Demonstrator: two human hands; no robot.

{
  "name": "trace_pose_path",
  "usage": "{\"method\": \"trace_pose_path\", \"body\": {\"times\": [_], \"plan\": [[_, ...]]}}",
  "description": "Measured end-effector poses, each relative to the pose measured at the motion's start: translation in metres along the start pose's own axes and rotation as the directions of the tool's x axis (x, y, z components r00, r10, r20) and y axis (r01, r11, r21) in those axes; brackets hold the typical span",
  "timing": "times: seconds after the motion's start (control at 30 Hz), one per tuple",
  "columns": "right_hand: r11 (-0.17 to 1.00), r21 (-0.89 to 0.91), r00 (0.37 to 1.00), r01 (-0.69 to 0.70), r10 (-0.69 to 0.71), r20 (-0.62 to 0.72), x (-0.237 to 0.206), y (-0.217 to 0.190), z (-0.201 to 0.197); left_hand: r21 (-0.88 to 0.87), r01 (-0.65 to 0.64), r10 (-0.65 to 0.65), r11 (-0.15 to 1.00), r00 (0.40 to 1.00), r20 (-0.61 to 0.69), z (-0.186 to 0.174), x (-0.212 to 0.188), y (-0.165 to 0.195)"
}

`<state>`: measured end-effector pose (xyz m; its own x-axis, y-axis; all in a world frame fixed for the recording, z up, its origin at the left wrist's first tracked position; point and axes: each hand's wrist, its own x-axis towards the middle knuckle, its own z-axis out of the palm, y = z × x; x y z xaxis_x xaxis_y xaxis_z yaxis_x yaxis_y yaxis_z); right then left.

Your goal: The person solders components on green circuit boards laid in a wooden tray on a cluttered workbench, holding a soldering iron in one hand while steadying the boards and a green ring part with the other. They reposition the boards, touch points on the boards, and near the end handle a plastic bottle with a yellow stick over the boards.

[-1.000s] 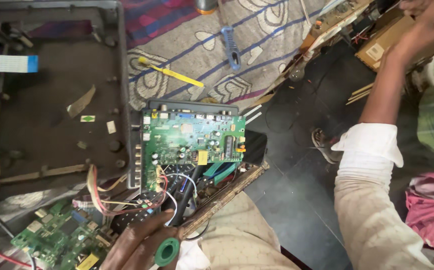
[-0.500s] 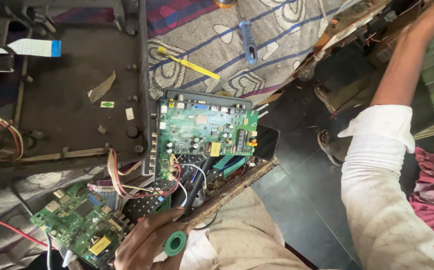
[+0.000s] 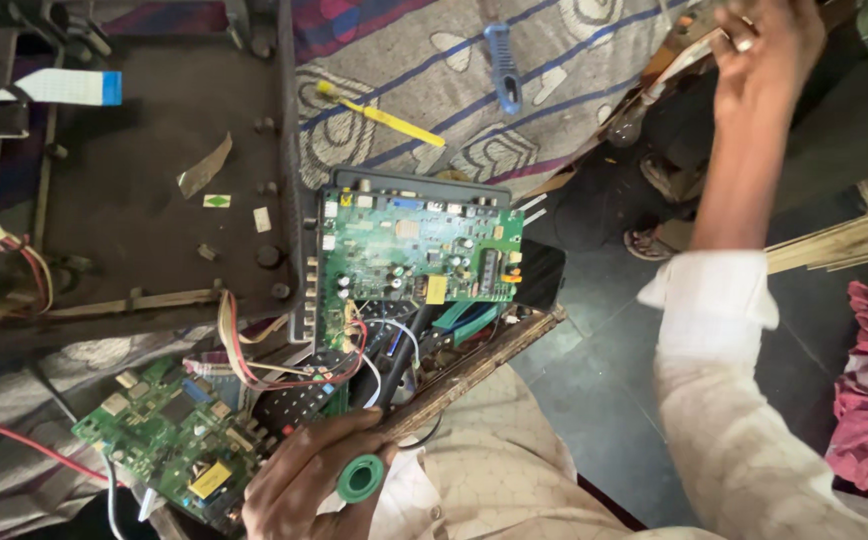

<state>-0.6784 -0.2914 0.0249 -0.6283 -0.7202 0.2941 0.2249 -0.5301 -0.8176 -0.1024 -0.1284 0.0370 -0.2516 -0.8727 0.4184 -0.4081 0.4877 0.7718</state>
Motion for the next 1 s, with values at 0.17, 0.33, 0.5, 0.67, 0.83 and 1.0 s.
{"method": "trace_pose_path", "body": {"times": [0.17, 0.33, 0.5, 0.67, 0.83, 1.0], "plan": [[0.906, -0.269, 0.906, 0.326, -0.217, 0.363, -0.162, -0.026, 0.069, -0.097, 0.093, -0.088, 0.991, 0.995, 0.056, 0.003, 0.003, 0.008], [0.791, 0.051, 0.116, 0.610, -0.153, 0.981, -0.285, -0.036, 0.152, -0.295, 0.377, -0.301, 0.878, 0.914, 0.273, 0.020, -0.005, 0.022], [0.812, -0.054, 0.095, 0.582, -0.002, 0.995, -0.319, -0.044, 0.189, -0.480, 0.444, -0.293, 0.757, 0.887, 0.357, 0.024, -0.010, 0.029], [0.837, -0.083, 0.168, 0.541, -0.011, 0.986, -0.305, -0.035, 0.186, -0.693, 0.488, -0.282, 0.530, 0.872, 0.399, 0.030, -0.011, 0.016], [0.751, -0.367, 0.621, 0.549, -0.072, 0.781, -0.254, -0.033, 0.191, -0.743, 0.454, -0.327, 0.493, 0.887, 0.325, 0.048, -0.024, 0.012], [0.370, -0.370, 0.463, 0.852, -0.200, 0.864, -0.164, -0.007, 0.222, -0.651, 0.402, -0.286, 0.644, 0.915, 0.283, 0.066, -0.024, 0.019]]}}
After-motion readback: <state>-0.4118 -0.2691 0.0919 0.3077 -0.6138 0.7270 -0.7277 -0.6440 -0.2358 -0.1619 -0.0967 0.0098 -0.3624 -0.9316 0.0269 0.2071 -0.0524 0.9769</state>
